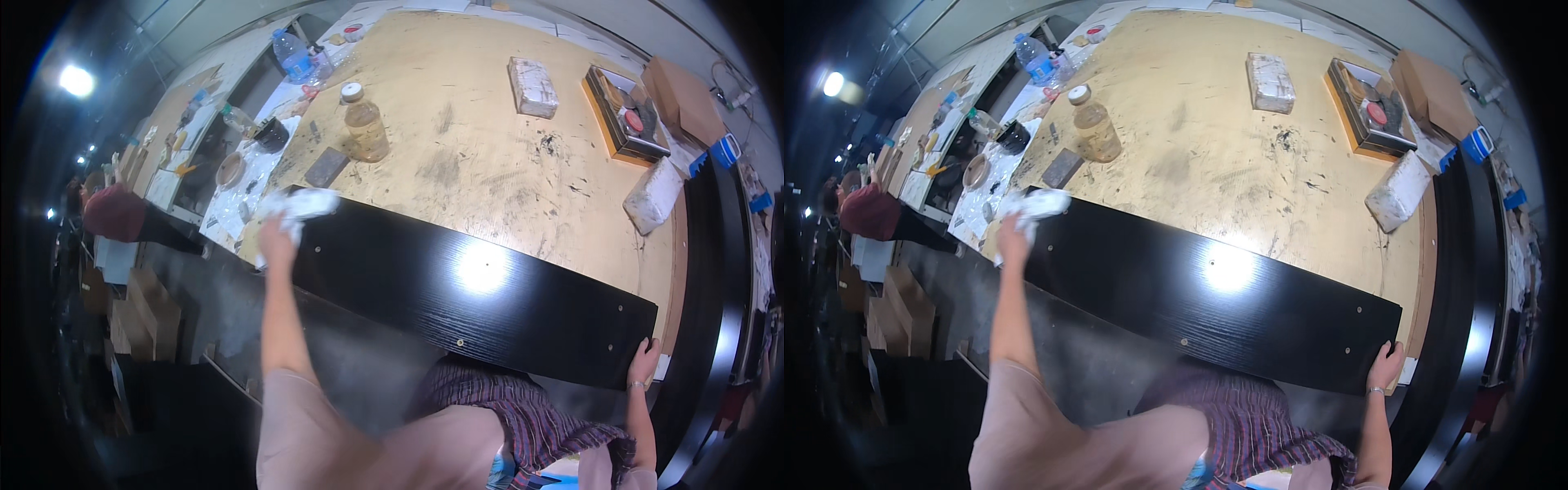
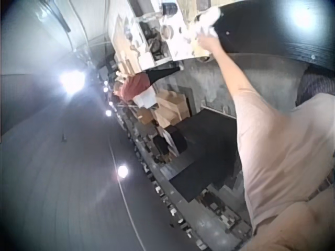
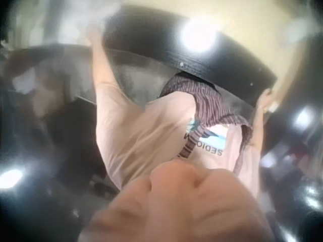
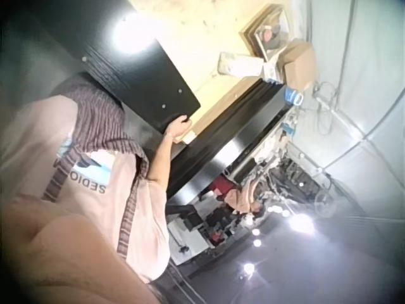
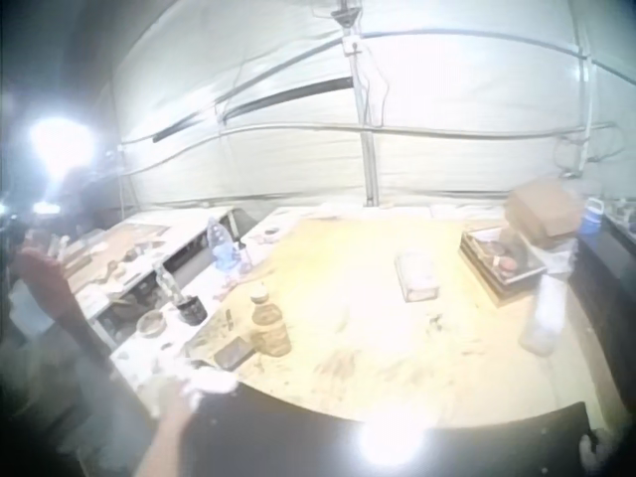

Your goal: The person wipes a long black wood panel with a white cloth, then uses a small sanding block to rub the surface. They repeat wiping and sanding across the panel, occasionally flipping it to work on the other side. The person also briefly touches a bottle on the table.

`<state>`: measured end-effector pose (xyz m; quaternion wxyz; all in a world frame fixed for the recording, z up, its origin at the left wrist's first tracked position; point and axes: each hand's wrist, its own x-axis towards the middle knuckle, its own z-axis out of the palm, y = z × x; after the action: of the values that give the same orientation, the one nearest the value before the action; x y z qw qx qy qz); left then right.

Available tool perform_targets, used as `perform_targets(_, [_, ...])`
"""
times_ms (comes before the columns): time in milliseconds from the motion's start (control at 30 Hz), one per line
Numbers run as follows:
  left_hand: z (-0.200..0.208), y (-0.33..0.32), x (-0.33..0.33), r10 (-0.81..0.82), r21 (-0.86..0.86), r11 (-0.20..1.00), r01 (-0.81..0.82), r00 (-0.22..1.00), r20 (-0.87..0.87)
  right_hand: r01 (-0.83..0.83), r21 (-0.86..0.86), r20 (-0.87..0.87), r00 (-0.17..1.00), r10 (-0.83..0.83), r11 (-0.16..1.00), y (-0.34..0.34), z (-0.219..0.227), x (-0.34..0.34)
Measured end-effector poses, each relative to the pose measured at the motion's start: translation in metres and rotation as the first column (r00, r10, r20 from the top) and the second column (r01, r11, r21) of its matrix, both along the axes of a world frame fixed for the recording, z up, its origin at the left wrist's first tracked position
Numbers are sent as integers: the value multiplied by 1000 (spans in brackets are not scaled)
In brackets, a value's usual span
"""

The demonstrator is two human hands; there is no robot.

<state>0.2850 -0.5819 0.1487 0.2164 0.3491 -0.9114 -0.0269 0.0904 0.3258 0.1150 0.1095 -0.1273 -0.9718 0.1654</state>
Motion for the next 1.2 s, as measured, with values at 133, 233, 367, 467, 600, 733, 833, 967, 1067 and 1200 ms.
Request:
perform_targets(133, [29, -15, 10, 239, -52, 969, -243, 968, -79, 18, 28, -1, 1000, -18, 999, -3, 4, 4])
perform_targets(233, [3, 87, -37, 54, -64, 997, -46, 991, 124, 37, 90, -62, 998, -32, 995, 5, 2, 8])
perform_targets(367, [44, 311, -63, -706, 142, 701, 699, 708, 2, 25, 121, -84, 996, -15, 992, 4, 1, 5])
perform_targets(467, [46, 417, -32, -948, 243, 171, 955, 227, -224, 32, 137, -36, 999, -27, 990, -11, 13, 5])
perform_targets(600, [28, 365, 8, -957, 198, 248, 948, 271, -98, 7, 175, -7, 1000, -6, 985, -14, 18, 4])
perform_targets(733, [26, 244, 57, -654, -1, 756, 654, 756, 16, 37, 224, 71, 996, -55, 974, -35, 34, 11])
perform_targets(833, [21, 204, 81, -110, 218, 957, 192, 934, -341, -265, 214, -72, 956, 286, 940, -72, 44, 24])
perform_targets(967, [41, 236, 59, -126, 201, 952, 231, 894, -430, -730, 42, 73, 683, 727, 682, -187, 87, 93])
perform_targets(1067, [42, 285, 41, -264, 288, 865, 411, 860, -436, -883, 18, 122, 467, 876, 469, -231, 75, 127])
perform_targets(1200, [58, 326, 54, -345, 312, 816, 486, 843, -412, -921, 91, 109, 387, 916, 378, -224, 68, 125])
